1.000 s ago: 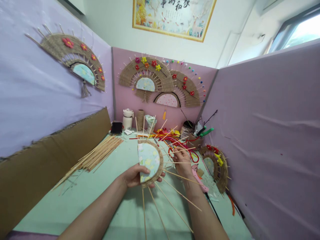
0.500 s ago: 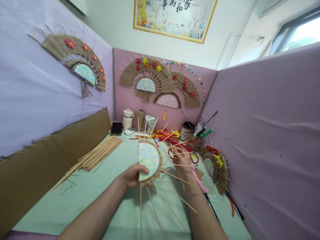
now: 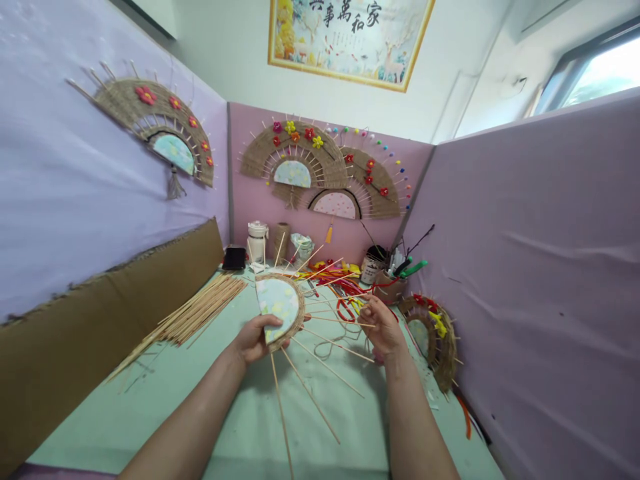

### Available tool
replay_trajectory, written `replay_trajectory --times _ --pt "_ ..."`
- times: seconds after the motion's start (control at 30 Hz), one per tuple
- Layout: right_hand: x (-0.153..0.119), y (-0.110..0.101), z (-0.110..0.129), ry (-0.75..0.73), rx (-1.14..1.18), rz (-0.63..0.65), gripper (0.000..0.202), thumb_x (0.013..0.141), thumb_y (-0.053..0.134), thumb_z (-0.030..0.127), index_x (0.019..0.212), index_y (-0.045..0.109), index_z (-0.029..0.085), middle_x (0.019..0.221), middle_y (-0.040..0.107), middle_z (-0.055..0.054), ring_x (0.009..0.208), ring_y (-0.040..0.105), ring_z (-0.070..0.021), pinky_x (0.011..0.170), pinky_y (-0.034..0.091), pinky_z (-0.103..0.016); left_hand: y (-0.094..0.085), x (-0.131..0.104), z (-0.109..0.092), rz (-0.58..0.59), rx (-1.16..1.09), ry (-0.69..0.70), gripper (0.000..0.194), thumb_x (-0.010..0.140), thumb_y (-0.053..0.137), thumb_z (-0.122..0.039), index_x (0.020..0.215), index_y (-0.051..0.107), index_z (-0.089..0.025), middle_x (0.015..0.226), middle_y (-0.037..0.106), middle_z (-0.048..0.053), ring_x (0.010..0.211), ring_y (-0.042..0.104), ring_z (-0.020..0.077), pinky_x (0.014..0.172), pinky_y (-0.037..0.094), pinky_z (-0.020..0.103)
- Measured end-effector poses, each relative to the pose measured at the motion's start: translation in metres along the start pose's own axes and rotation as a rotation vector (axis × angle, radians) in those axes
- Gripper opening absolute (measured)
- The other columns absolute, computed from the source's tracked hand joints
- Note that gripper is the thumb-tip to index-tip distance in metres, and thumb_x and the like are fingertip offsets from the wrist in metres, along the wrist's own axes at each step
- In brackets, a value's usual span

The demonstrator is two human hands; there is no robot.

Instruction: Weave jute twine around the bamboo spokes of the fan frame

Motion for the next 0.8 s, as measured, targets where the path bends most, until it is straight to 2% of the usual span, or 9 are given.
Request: replay_trajectory --times 0.13,0.33,0.53,0.67,0.73,0.8 --pt "-0.001 -0.001 0.009 -0.076 -0.017 0.023 0.031 0.062 0.078 0.030 0.086 0.061 0.021 0.055 0.049 0.006 0.047 0.037 -0.0052 0.047 0.033 -0.017 0.001 0.001 0.003 -0.004 -0.009 -0.016 0.073 0.069 0.053 -0.007 0.139 0.031 -0.008 0.112 0.066 0.020 0.088 0.068 0.0257 0.051 0.052 0.025" --pt "0.000 -0.008 0.016 -0.179 -0.040 -0.042 0.030 0.058 0.081 0.026 0.082 0.063 0.021 0.056 0.049 0.006 0.048 0.041 -0.0047 0.048 0.033 -0.017 -0.002 0.003 0.009 0.042 -0.007 -0.090 0.074 0.069 0.051 -0.006 0.139 0.030 -0.004 0.108 0.067 0.021 0.085 0.068 0.0266 0.049 0.053 0.025" --pt "-0.001 -0.008 0.019 -0.226 -0.155 -0.100 0.027 0.060 0.079 0.030 0.077 0.063 0.019 0.055 0.047 0.006 0.046 0.037 -0.0045 0.042 0.025 -0.017 -0.001 0.000 0.003 0.049 -0.005 -0.070 0.075 0.071 0.050 -0.006 0.142 0.026 -0.005 0.111 0.066 0.021 0.090 0.067 0.0258 0.050 0.053 0.023" --pt "0.001 -0.003 0.011 -0.164 -0.176 -0.077 0.027 0.061 0.078 0.031 0.079 0.062 0.018 0.055 0.050 0.006 0.047 0.039 -0.0045 0.042 0.026 -0.016 0.003 -0.003 -0.013 0.095 -0.049 0.091 0.076 0.073 0.047 -0.006 0.145 0.022 -0.010 0.118 0.063 0.018 0.093 0.066 0.0237 0.051 0.054 0.022" --pt "0.004 0.003 -0.004 -0.084 -0.190 -0.049 0.027 0.062 0.077 0.033 0.078 0.061 0.018 0.053 0.050 0.006 0.045 0.039 -0.0047 0.041 0.025 -0.016 0.002 -0.005 -0.020 0.103 -0.073 0.161 0.076 0.073 0.046 -0.006 0.145 0.023 -0.014 0.117 0.064 0.017 0.093 0.066 0.0235 0.052 0.054 0.021" --pt "0.005 0.014 -0.030 0.032 -0.191 -0.016 0.027 0.064 0.075 0.037 0.074 0.059 0.017 0.049 0.047 0.007 0.041 0.033 -0.0046 0.039 0.020 -0.017 0.000 -0.007 -0.025 0.081 -0.097 0.203 0.075 0.072 0.047 -0.007 0.144 0.025 -0.015 0.114 0.066 0.016 0.091 0.067 0.0231 0.050 0.053 0.020"
Point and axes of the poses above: each hand's wrist, its own x-axis towards the middle knuckle, its own y-axis out of the palm, z = x × y, the point moved 8 cm from there along x, towards the middle knuckle
